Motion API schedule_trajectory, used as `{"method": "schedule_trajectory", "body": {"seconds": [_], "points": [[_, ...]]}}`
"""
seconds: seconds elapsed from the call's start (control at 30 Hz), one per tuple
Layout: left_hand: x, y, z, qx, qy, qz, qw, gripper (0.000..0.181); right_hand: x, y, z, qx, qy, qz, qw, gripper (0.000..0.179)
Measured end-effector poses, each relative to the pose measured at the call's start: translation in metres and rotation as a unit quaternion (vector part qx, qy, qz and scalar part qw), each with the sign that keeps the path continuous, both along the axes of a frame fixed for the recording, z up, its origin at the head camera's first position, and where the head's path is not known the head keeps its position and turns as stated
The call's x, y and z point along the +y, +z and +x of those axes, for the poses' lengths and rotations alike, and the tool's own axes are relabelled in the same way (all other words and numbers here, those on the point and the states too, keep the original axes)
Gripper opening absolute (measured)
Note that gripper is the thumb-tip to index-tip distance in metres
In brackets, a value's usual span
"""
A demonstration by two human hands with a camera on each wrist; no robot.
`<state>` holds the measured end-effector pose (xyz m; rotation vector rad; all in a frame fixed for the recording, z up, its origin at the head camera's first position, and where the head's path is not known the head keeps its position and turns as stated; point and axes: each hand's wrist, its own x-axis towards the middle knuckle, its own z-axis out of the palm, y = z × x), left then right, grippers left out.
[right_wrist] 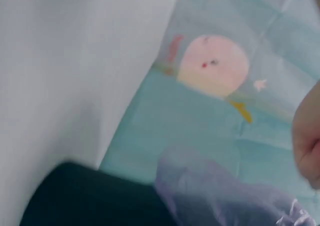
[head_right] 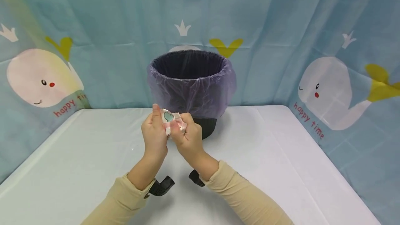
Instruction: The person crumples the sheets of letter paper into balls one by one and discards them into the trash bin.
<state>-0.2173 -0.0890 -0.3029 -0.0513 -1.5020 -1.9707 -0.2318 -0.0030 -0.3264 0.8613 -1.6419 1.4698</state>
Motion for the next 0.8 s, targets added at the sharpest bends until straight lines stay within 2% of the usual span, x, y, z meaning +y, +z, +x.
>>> {"method": "schedule_trajectory", "body": {"seconds": [0.07, 0.13, 0.2, 0.23, 0.3, 0.37, 0.4, 0.43, 0.5, 0.57, 0.6, 0.63, 0.7, 0.8], "points": [[0.000, -0.002, -0.002, 0.021, 0.020, -0.023, 0.9993, 0.048, -0.002, 0.001, 0.001, -0.042, 0.029, -0.024, 0.9984, 0.026], [-0.001, -0.003, -0.004, 0.026, 0.025, -0.051, 0.9980, 0.050, -0.001, 0.004, -0.001, -0.089, 0.056, -0.039, 0.9937, 0.020], [-0.005, -0.005, -0.005, 0.003, -0.001, -0.085, 0.9964, 0.050, 0.004, 0.007, -0.006, -0.137, 0.076, -0.033, 0.9871, 0.020], [-0.009, -0.006, -0.005, -0.016, -0.027, -0.107, 0.9938, 0.047, 0.007, 0.009, -0.009, -0.170, 0.089, -0.030, 0.9809, 0.020], [-0.018, -0.006, -0.001, -0.062, -0.087, -0.166, 0.9804, 0.036, 0.017, 0.014, -0.016, -0.232, 0.105, -0.015, 0.9668, 0.021], [-0.028, -0.005, 0.004, -0.113, -0.154, -0.219, 0.9569, 0.028, 0.029, 0.020, -0.019, -0.279, 0.109, 0.033, 0.9534, 0.026], [-0.032, -0.004, 0.008, -0.127, -0.176, -0.234, 0.9477, 0.024, 0.034, 0.022, -0.020, -0.292, 0.113, 0.057, 0.9481, 0.036], [-0.035, -0.002, 0.011, -0.137, -0.189, -0.239, 0.9426, 0.022, 0.038, 0.024, -0.020, -0.296, 0.117, 0.079, 0.9447, 0.048], [-0.038, 0.000, 0.016, -0.154, -0.197, -0.218, 0.9433, 0.020, 0.044, 0.026, -0.018, -0.266, 0.098, 0.136, 0.9492, 0.073], [-0.038, 0.002, 0.018, -0.158, -0.194, -0.182, 0.9510, 0.021, 0.048, 0.026, -0.012, -0.220, 0.079, 0.181, 0.9554, 0.098], [-0.037, 0.003, 0.019, -0.158, -0.193, -0.169, 0.9533, 0.022, 0.049, 0.025, -0.010, -0.192, 0.067, 0.201, 0.9582, 0.105], [-0.037, 0.004, 0.019, -0.164, -0.198, -0.161, 0.9530, 0.023, 0.050, 0.024, -0.007, -0.168, 0.053, 0.220, 0.9594, 0.105], [-0.040, 0.008, 0.019, -0.182, -0.224, -0.165, 0.9432, 0.024, 0.052, 0.022, -0.003, -0.117, 0.020, 0.257, 0.9592, 0.104], [-0.049, 0.014, 0.019, -0.207, -0.279, -0.190, 0.9183, 0.028, 0.055, 0.022, 0.000, -0.049, -0.006, 0.308, 0.9502, 0.109]]}}
